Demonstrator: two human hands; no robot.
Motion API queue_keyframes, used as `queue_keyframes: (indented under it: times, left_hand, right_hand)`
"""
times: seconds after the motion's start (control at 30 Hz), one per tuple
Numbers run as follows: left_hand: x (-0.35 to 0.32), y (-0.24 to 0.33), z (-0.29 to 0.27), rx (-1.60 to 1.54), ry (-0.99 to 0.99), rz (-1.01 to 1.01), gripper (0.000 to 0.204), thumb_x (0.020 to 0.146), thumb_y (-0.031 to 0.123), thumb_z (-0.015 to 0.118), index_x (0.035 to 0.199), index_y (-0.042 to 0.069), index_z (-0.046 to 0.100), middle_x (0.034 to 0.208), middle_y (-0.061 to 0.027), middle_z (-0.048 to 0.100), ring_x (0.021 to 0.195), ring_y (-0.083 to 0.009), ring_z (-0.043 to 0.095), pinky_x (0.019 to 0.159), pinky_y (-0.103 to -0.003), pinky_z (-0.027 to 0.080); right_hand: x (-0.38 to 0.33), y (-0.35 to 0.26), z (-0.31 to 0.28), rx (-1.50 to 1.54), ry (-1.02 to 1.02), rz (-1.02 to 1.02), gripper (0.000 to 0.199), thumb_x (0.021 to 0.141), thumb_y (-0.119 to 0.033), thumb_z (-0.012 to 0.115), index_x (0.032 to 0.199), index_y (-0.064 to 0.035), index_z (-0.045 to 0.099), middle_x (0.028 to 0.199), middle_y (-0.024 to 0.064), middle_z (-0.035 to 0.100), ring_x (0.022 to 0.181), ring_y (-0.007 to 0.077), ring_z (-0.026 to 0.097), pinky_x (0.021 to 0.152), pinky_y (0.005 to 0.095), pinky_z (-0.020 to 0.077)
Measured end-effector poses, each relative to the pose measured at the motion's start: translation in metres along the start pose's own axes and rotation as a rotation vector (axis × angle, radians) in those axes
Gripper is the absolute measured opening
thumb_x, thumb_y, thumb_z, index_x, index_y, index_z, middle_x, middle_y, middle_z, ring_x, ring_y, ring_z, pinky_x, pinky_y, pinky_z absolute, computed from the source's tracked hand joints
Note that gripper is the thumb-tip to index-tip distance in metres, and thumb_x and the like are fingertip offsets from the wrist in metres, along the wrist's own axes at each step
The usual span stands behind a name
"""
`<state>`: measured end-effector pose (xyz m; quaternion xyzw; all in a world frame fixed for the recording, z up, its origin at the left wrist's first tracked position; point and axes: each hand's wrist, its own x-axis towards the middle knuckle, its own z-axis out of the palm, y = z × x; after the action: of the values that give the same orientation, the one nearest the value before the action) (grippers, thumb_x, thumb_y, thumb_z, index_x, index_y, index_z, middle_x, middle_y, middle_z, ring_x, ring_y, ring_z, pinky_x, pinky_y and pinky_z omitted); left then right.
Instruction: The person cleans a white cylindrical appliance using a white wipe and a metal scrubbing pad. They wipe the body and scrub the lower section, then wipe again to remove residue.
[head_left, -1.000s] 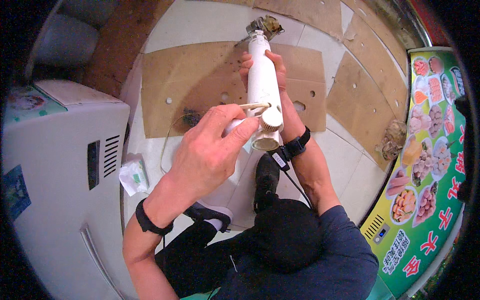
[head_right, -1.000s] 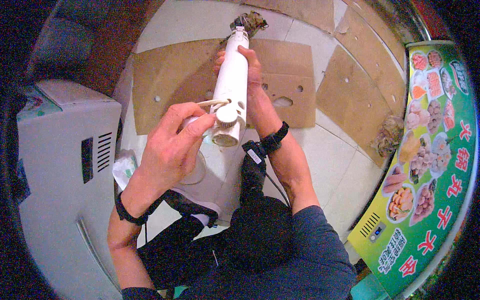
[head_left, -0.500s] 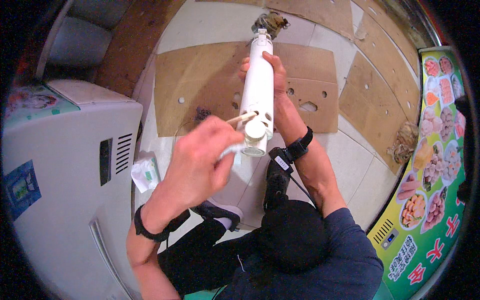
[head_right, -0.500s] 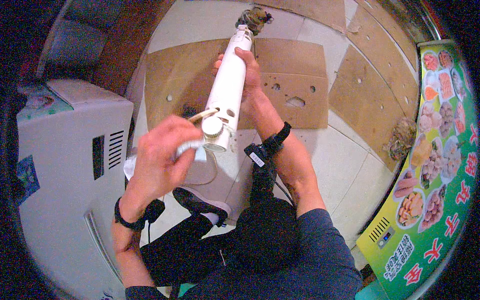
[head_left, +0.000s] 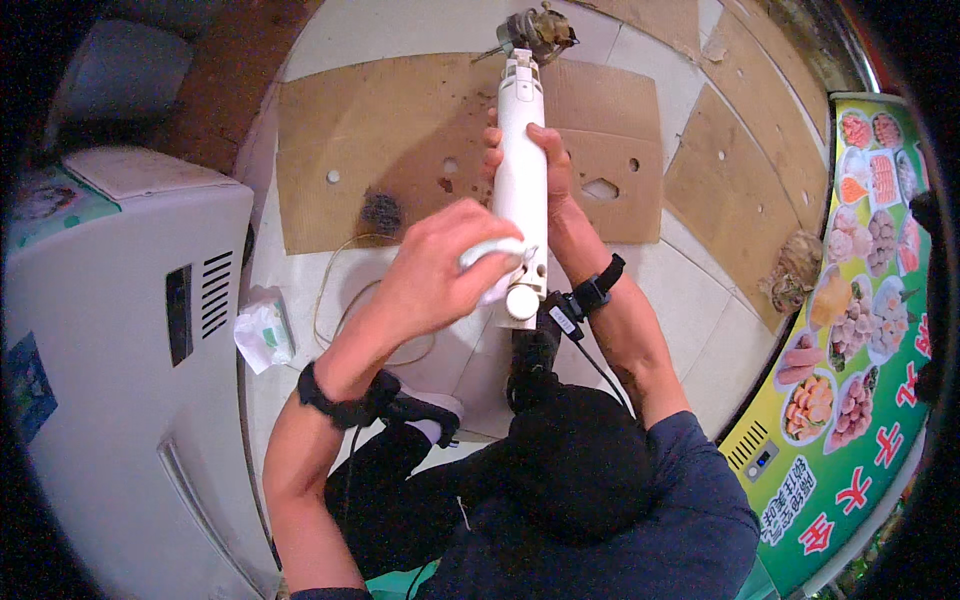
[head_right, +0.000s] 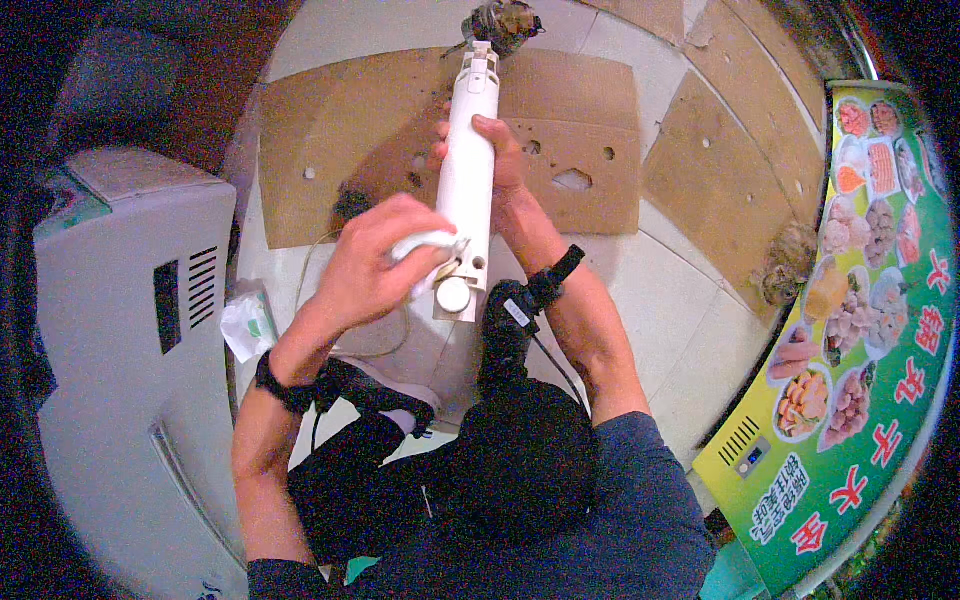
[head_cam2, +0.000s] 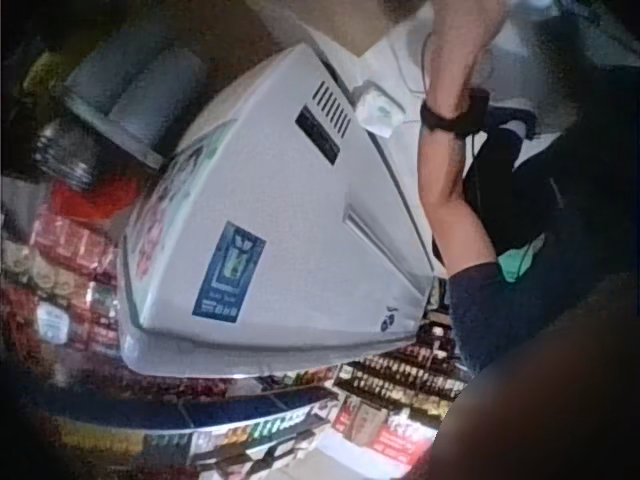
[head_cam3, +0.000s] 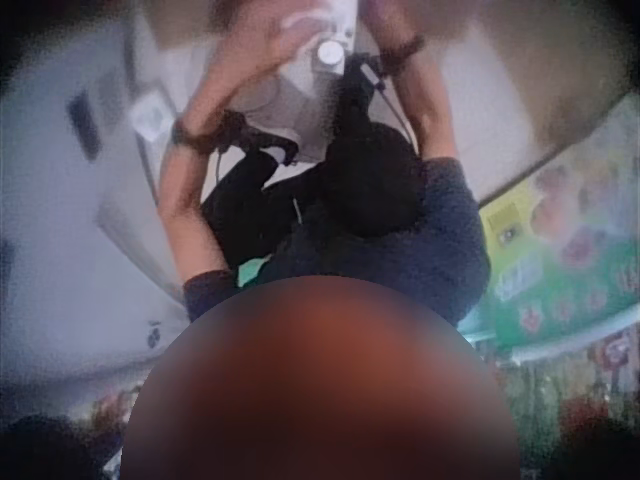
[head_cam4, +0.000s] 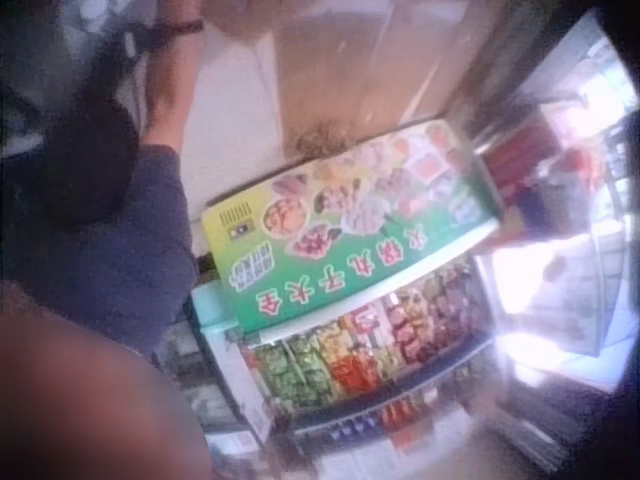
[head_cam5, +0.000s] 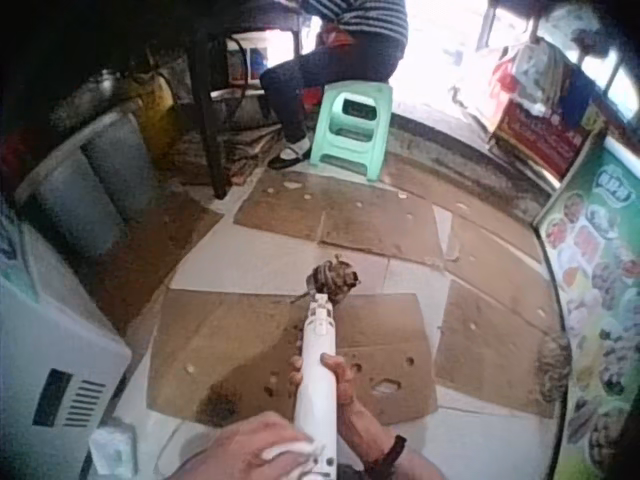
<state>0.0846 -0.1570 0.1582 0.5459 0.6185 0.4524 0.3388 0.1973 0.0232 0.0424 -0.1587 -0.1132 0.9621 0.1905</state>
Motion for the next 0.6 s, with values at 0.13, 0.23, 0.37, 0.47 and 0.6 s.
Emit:
queue_keyframes:
  times: [0.13,0.23,0.37,0.47,0.6]
  left_hand:
    - [0.026,0.004,0.008,0.223,0.068,0.033,0.022,0.085,0.009,0.074,0.107,0.006,0.073,0.101,-0.0125,0.067,0.096,-0.0326,0.067,0.087,-0.042,0.055]
    - [0.02,0.016,0.0,0.153,-0.179,0.059,0.025,0.081,0.01,0.077,0.106,0.01,0.074,0.103,-0.0124,0.065,0.098,-0.032,0.066,0.086,-0.04,0.055]
    - [0.022,-0.015,-0.004,0.231,-0.059,0.135,0.025,0.083,0.006,0.076,0.108,0.01,0.075,0.104,-0.0124,0.066,0.097,-0.0316,0.066,0.084,-0.041,0.056]
    - [0.018,-0.026,0.0,0.208,-0.013,0.109,0.026,0.085,0.002,0.072,0.109,0.01,0.074,0.105,-0.0132,0.067,0.094,-0.033,0.068,0.084,-0.04,0.057]
    - [0.016,-0.012,0.008,0.02,-0.11,0.197,0.024,0.086,0.003,0.07,0.11,0.008,0.073,0.103,-0.0139,0.066,0.094,-0.0341,0.068,0.082,-0.041,0.057]
  right_hand:
    - [-0.003,0.007,0.005,-0.263,0.148,0.017,0.052,0.089,-0.047,0.069,0.119,-0.005,0.061,0.096,0.0106,0.068,0.081,0.0216,0.069,0.073,0.0368,0.0597]
    - [-0.001,0.006,0.008,-0.267,0.13,0.081,0.054,0.088,-0.05,0.069,0.116,-0.0041,0.062,0.095,0.0108,0.068,0.081,0.0222,0.069,0.074,0.0373,0.0597]
    - [-0.005,0.008,0.008,-0.221,0.073,0.101,0.071,0.088,-0.041,0.069,0.144,-0.0086,0.043,0.104,0.0096,0.062,0.085,0.0211,0.067,0.077,0.0371,0.06]
    - [-0.006,0.006,0.006,-0.279,0.126,0.125,0.059,0.089,-0.048,0.068,0.128,-0.0071,0.054,0.099,0.0093,0.065,0.08,0.0213,0.068,0.069,0.0366,0.0611]
    - [-0.008,0.003,0.003,-0.204,0.166,0.071,0.054,0.09,-0.049,0.067,0.118,-0.0038,0.06,0.094,0.01,0.067,0.079,0.021,0.069,0.07,0.0375,0.0612]
